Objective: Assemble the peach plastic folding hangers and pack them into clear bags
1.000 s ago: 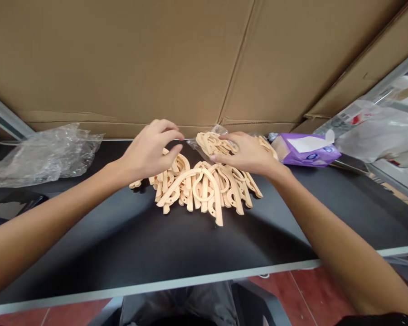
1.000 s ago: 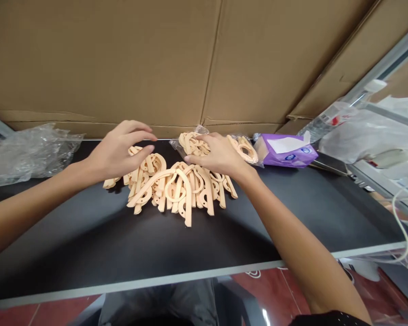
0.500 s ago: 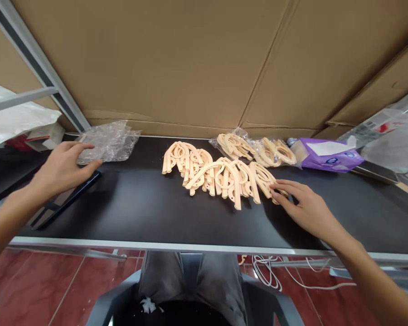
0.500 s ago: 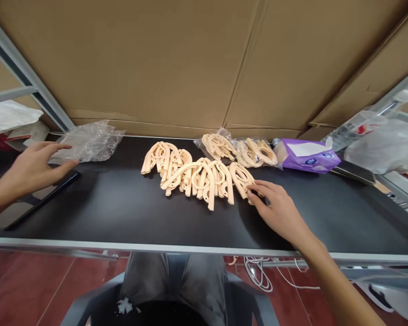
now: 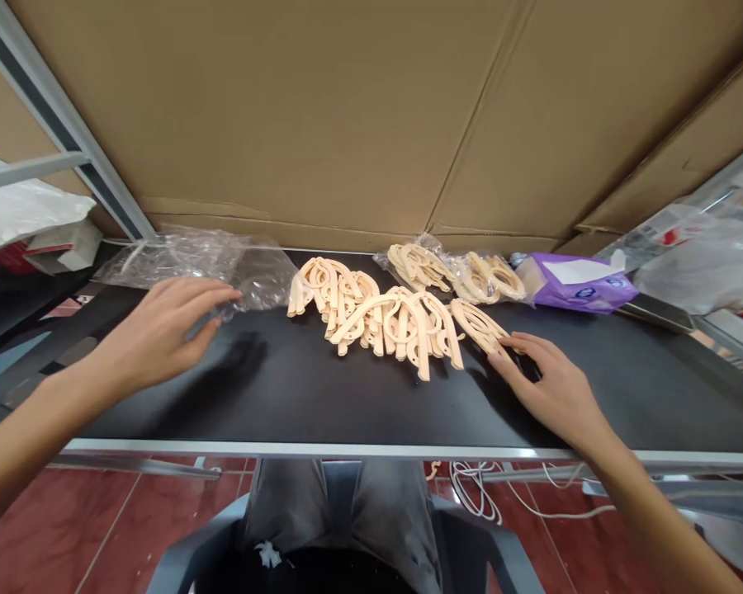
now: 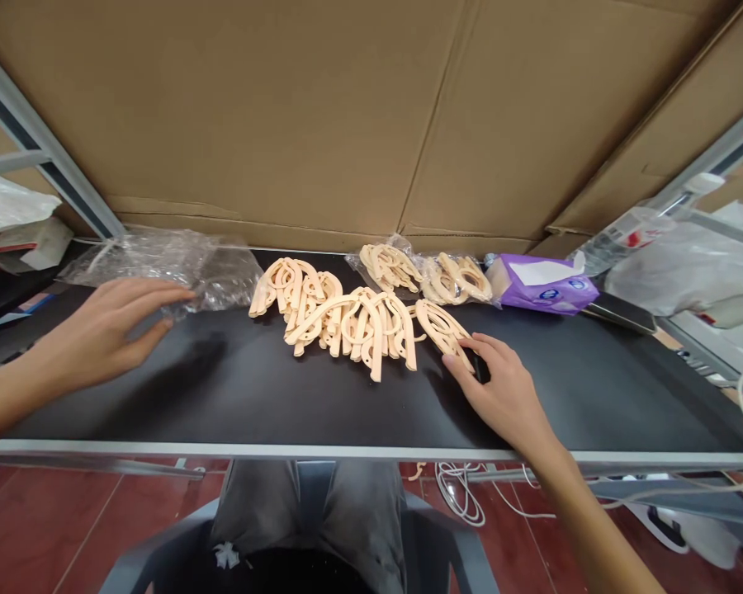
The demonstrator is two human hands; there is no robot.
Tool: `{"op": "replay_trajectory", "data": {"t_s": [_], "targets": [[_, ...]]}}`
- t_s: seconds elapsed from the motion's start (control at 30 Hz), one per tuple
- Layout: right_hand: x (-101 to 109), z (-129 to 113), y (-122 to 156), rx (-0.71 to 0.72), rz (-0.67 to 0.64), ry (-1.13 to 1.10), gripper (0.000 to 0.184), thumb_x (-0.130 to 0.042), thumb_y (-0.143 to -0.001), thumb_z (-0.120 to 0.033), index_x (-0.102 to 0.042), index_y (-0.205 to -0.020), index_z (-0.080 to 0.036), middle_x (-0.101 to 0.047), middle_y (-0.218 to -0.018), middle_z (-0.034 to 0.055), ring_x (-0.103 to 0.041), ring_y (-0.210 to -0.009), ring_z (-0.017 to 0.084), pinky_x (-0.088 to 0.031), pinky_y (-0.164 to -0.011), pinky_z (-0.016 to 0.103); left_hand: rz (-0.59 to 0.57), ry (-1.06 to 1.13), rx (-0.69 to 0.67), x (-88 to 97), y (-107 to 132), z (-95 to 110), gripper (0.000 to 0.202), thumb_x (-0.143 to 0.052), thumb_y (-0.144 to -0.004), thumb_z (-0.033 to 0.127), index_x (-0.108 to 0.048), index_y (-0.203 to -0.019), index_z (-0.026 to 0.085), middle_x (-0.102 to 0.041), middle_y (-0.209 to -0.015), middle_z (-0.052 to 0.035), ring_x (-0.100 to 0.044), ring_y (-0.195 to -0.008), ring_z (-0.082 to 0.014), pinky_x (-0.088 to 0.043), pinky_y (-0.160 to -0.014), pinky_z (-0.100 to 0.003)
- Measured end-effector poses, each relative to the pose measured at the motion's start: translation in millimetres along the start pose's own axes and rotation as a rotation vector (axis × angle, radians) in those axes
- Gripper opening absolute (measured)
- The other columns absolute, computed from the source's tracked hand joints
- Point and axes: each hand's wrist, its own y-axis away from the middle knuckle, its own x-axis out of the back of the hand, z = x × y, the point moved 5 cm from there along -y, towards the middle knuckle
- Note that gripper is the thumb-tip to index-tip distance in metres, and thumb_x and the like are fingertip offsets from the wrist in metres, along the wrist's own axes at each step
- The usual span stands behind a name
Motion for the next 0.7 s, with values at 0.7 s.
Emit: {"op": "replay_trajectory", "data": {"t_s": [0.7], "targets": [[3,10,0,-0.088,0.006,-0.013,0.049,-0.056,-0.084,-0.055,-0.069,-0.115,-0.020,-0.074,-0.114,0.0150,-0.065,-0.110,0.036,-0.050,-0.095,0.051,-0.309,0.168,0.182,-33.8,-16,25,0.084,-0.052,-0.086,0.075,-0.050,-0.148,0.019,-0.061,-0.141,-0.0183,-0.053,-0.133,-0.0396,-0.041,-0.113,-0.058]]}}
